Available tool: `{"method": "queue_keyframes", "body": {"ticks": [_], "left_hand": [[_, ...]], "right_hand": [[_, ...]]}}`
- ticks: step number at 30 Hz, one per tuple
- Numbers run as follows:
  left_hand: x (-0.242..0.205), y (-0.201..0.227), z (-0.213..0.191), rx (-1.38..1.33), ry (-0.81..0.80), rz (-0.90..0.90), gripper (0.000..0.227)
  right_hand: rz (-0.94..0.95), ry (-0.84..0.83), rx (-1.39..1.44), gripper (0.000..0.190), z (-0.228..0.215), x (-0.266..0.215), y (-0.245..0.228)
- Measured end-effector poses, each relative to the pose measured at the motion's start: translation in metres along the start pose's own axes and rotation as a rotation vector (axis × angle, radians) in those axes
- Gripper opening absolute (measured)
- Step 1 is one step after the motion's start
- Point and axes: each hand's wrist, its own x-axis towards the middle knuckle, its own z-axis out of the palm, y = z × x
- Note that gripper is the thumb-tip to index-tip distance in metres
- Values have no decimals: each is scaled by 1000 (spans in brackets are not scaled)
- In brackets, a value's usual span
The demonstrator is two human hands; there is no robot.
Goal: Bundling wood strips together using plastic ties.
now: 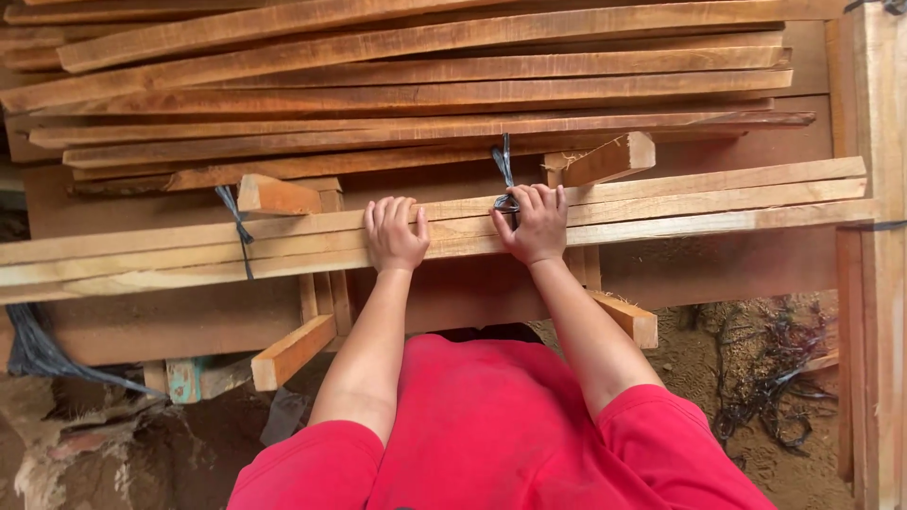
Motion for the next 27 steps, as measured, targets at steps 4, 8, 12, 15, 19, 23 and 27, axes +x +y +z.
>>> {"method": "queue_keyframes", "body": {"ticks": [4, 8, 12, 15, 19, 23, 27], "left_hand": [[7, 0, 4, -23, 26, 21, 26], [0, -1, -1, -25, 9, 30, 25], [5, 3, -3, -14, 2, 21, 24], [0, 3, -5, -33, 22, 18, 25], [0, 1, -2, -45, 17, 13, 24], [7, 3, -6, -39, -17, 5, 24], [3, 2, -11, -23, -78, -16, 24]], "right_hand": [[0, 27, 1, 48, 0, 7, 0], [-2, 32, 19, 46, 0, -1, 1], [-3, 29, 24, 46, -3, 3, 1], [-13, 33, 15, 42, -2, -2, 1], [-14, 39, 5, 42, -7, 2, -2], [2, 30, 9, 41, -6, 8, -3], [5, -31, 49, 43, -4, 2, -3]]}}
